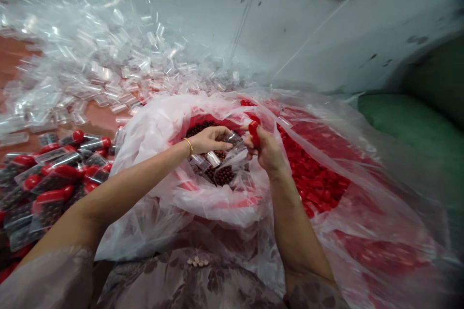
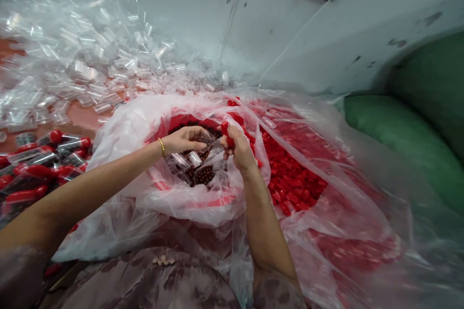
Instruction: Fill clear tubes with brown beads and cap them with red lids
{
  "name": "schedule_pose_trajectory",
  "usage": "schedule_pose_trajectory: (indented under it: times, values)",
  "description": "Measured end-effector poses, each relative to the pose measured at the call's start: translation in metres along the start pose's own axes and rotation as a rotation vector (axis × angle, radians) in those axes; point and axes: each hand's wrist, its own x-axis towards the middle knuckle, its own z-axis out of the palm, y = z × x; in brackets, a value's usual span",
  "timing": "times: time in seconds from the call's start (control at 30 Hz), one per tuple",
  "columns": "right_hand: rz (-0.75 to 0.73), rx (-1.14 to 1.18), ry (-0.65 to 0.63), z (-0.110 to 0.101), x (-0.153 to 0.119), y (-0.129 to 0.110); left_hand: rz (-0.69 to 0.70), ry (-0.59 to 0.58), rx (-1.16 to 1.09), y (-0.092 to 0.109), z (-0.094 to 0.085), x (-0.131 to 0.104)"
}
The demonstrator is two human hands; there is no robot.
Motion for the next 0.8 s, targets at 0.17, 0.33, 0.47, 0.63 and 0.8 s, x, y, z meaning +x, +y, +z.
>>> schedule_pose_trajectory:
  times: [0.17,0.33,0.47,0.63,0.8]
  values:
    - [-0.005,-0.095,0.04,0.002,-0.002,0.007,0.047,0.017,0.023,0.002,0.001,-0.001]
    - [-0.135,-0.301,0.063,0.002,-0.005,0.012,0.082,0.076,0.054,0.004,0.001,-0.002]
    - [-0.163,-0.3,0.086,0.0,-0.009,0.015,0.063,0.068,0.063,0.003,0.003,-0.002]
    - [-0.172,-0.348,0.014,0.003,-0.014,0.016,0.092,0.044,0.128,0.0,0.003,-0.001]
    - [-0.234,-0.379,0.047,0.01,-0.014,0.021,0.053,0.036,0.345,-0.001,0.003,-0.003]
